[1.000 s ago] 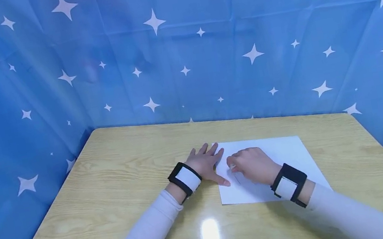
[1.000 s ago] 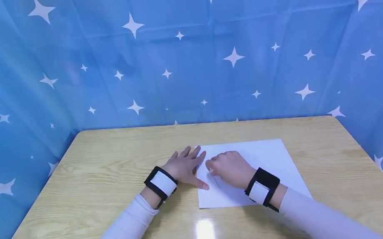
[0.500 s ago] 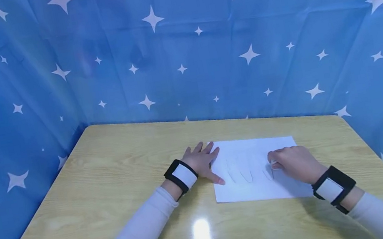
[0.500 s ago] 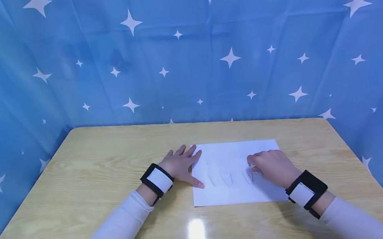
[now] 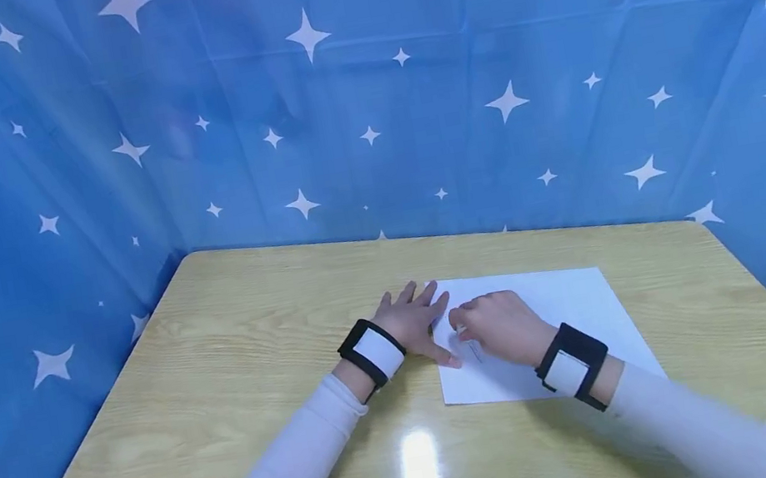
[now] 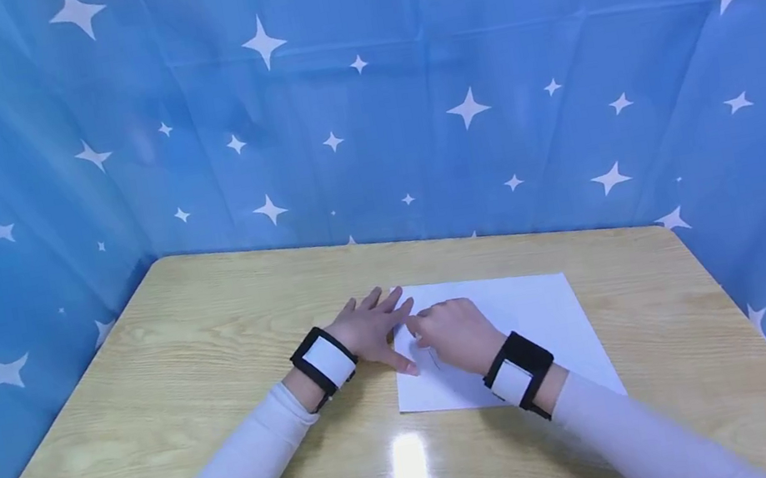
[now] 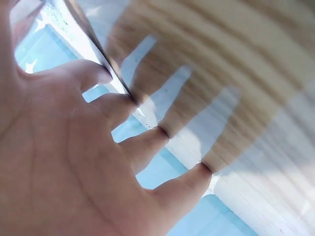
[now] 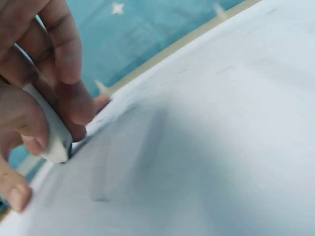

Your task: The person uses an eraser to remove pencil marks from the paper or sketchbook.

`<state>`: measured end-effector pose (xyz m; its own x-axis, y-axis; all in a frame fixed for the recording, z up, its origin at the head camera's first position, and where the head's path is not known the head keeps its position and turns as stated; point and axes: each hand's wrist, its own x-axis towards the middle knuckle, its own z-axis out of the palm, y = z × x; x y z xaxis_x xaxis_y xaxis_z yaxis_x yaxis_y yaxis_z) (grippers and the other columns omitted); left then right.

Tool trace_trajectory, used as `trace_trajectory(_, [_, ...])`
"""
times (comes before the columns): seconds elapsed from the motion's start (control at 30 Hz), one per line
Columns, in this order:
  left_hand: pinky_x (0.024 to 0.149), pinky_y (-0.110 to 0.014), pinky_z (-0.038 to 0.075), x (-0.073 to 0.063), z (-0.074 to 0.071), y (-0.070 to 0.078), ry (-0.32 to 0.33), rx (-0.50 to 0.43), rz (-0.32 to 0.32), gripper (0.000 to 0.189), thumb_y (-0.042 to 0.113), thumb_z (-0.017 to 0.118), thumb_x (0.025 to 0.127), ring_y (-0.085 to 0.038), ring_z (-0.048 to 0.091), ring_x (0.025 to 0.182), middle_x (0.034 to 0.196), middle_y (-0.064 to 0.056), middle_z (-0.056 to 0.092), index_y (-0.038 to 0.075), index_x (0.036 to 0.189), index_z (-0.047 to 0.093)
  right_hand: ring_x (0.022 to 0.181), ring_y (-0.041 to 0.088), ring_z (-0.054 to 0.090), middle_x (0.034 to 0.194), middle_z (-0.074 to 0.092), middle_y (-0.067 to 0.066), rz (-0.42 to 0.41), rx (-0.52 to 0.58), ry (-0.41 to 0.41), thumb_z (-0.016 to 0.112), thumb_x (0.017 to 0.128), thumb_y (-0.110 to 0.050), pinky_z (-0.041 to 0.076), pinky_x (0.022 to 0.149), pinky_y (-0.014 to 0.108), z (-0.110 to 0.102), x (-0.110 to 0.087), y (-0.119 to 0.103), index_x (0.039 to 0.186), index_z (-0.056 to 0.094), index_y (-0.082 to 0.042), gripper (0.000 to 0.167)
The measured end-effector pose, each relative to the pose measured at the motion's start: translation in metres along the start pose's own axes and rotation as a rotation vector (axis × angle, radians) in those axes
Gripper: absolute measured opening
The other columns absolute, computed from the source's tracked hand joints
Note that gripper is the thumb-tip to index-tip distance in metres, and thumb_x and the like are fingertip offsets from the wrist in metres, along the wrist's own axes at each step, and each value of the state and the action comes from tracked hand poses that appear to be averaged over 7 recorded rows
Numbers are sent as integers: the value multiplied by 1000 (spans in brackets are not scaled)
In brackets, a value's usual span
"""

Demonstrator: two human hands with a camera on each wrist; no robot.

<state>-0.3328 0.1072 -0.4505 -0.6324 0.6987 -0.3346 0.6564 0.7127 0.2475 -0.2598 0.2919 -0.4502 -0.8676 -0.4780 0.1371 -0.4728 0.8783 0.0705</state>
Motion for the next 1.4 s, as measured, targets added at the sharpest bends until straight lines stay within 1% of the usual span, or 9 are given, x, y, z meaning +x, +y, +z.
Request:
trace_trajectory(0.13, [131, -65, 14, -1, -7, 0, 4, 13, -12, 116, 75, 74, 82, -34, 7, 167, 179, 0, 8, 26, 170, 17, 58, 9, 63, 81, 79, -2, 28, 5, 16, 85, 88, -18, 58, 61, 32, -6, -26, 28, 96, 77, -15, 12])
trace_trajectory(0.27, [132, -65, 13, -2, -7, 0, 5, -4, -8, 117, 75, 75, 81, -33, 6, 167, 179, 0, 8, 26, 170, 17, 55, 1, 49, 82, 78, -2, 128, 23, 6, 84, 88, -16, 49, 55, 26, -10, -67, 59, 96, 78, -14, 10])
trace_trajectory(0.4, [131, -66, 11, -1, -3, -1, 2, -19, -4, 117, 75, 76, 80, -34, 6, 167, 179, -1, 8, 27, 170, 18, 59, 2, 52, 90, 80, 2, 199, 37, -30, 84, 88, -13, 44, 55, 23, -15, -95, 79, 98, 78, -14, 11])
trace_trajectory(0.53, [131, -67, 11, -3, -3, -6, -2, -33, -18, 116, 73, 77, 81, -36, 5, 167, 179, -2, 9, 26, 170, 19, 66, 5, 59, 89, 80, 1, 219, 75, -77, 83, 89, -13, 47, 59, 26, -16, -84, 78, 97, 77, -14, 10])
trace_trajectory(0.67, [132, -66, 11, -5, 2, -6, -4, -40, -25, 116, 72, 77, 80, -35, 7, 167, 179, -1, 11, 25, 169, 21, 71, 8, 63, 88, 79, 0, 213, 134, -94, 83, 89, -13, 55, 66, 32, -10, -57, 54, 97, 77, -13, 10])
trace_trajectory(0.83, [131, -65, 13, -6, 1, -2, 13, -29, -7, 115, 73, 77, 80, -35, 8, 167, 179, -1, 12, 26, 169, 22, 82, 16, 76, 94, 81, 0, 86, 168, -31, 84, 89, -17, 64, 79, 38, -3, -14, 11, 103, 79, -15, 15])
trace_trajectory(0.97, [131, -65, 14, -3, -4, 3, 21, -3, 7, 115, 75, 75, 80, -35, 9, 167, 179, -1, 12, 26, 169, 20, 78, 15, 75, 89, 80, -2, 15, 112, 1, 85, 88, -21, 63, 73, 35, -5, 4, -6, 100, 78, -18, 15])
trace_trajectory(1.2, [132, -64, 14, -1, -9, 3, 31, 41, -21, 116, 77, 73, 80, -33, 8, 167, 179, 1, 10, 28, 169, 19, 70, 15, 72, 82, 79, -1, 24, 64, 31, 86, 87, -17, 61, 66, 33, -7, -4, 8, 99, 79, -15, 14])
trace_trajectory(1.4, [132, -64, 11, -2, -6, -2, 5, -3, -24, 118, 77, 75, 79, -32, 5, 167, 180, 0, 8, 28, 170, 18, 78, 17, 76, 90, 81, 0, 109, 88, 48, 84, 88, -12, 62, 69, 38, -4, -53, 45, 98, 80, -12, 11])
